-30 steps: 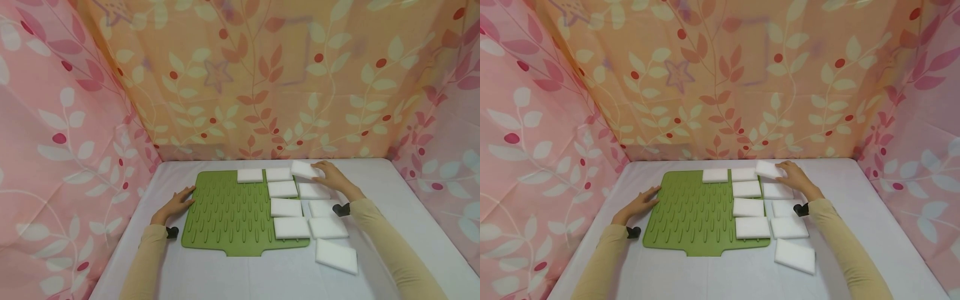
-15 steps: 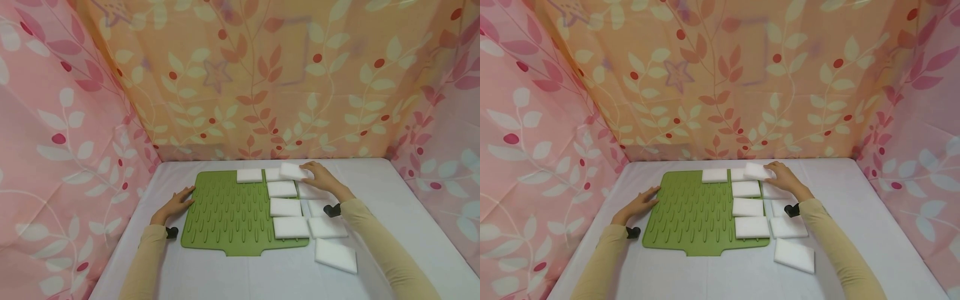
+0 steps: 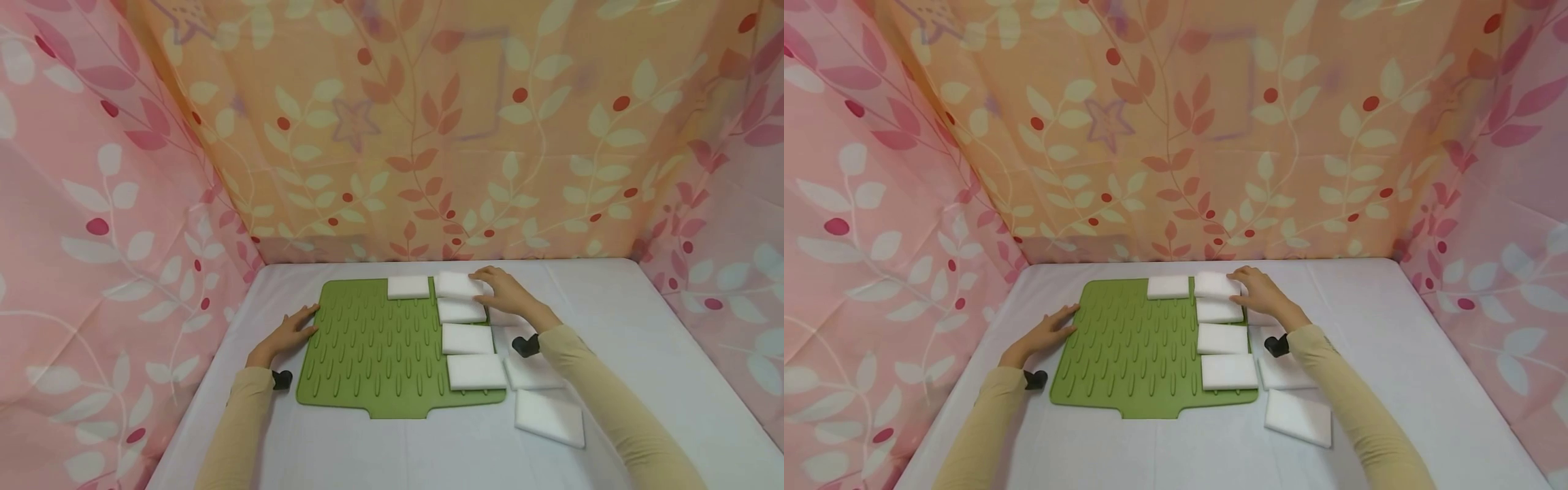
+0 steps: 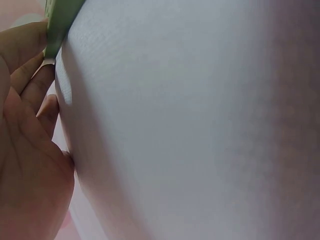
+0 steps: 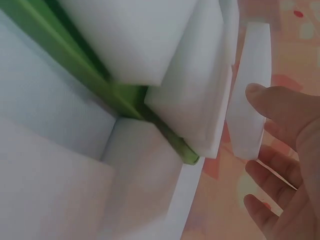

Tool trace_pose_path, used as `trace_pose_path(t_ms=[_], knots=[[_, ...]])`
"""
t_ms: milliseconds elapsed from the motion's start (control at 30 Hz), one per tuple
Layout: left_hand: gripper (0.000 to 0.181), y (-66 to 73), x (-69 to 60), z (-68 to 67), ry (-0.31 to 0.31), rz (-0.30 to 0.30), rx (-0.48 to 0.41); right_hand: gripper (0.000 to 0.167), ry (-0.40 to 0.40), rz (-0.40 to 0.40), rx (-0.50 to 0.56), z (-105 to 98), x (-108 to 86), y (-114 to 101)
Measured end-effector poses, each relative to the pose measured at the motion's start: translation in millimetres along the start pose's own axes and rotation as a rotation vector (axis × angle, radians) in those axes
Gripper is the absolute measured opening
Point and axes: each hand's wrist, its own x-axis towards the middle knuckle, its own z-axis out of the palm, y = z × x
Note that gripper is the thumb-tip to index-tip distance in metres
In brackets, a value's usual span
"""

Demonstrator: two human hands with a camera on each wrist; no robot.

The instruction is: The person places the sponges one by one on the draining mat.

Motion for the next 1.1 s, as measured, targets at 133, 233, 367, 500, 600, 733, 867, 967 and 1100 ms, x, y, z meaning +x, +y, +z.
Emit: trace_pose_path(t_ms=[133, 233, 367, 500, 600, 733, 867, 967, 1100], knots=[[0.060, -0.1, -0.4, 0.0, 0.002, -0.003, 0.001, 0.053, -0.011, -0.017, -0.003, 4.3, 6.2, -9.4], [0.060, -0.5, -0.4, 0.3, 0.006, -0.004, 0.010, 0.053, -0.020, -0.031, 0.003, 8.1, 10.5, -15.5], [0.060, -1.3, 0.0, 0.8, 0.010, 0.005, 0.014, 0.053, -0.035, -0.039, 0.017, 14.0, 16.0, -22.7], [0.061, -2.6, -1.0, 1.2, 0.020, 0.044, -0.016, 0.053, -0.052, -0.037, 0.021, 19.8, 20.7, -29.8], [0.061, -4.0, -2.7, 1.8, 0.033, 0.097, -0.046, 0.054, -0.069, -0.035, 0.019, 23.9, 24.6, -35.3], [0.060, -4.5, -3.6, 2.4, 0.037, 0.118, -0.054, 0.053, -0.074, -0.054, 0.031, 27.2, 29.0, -44.0], [0.060, -5.8, -0.7, 2.3, 0.028, 0.066, -0.022, 0.052, -0.077, -0.090, 0.030, 29.9, 32.5, -52.5], [0.060, -5.5, 0.6, 1.6, 0.019, 0.034, 0.004, 0.052, -0.091, -0.108, 0.021, 32.2, 34.5, -58.1], [0.060, -3.4, 0.2, 1.0, 0.016, 0.020, 0.019, 0.051, -0.108, -0.125, 0.014, 34.3, 36.5, -65.0]])
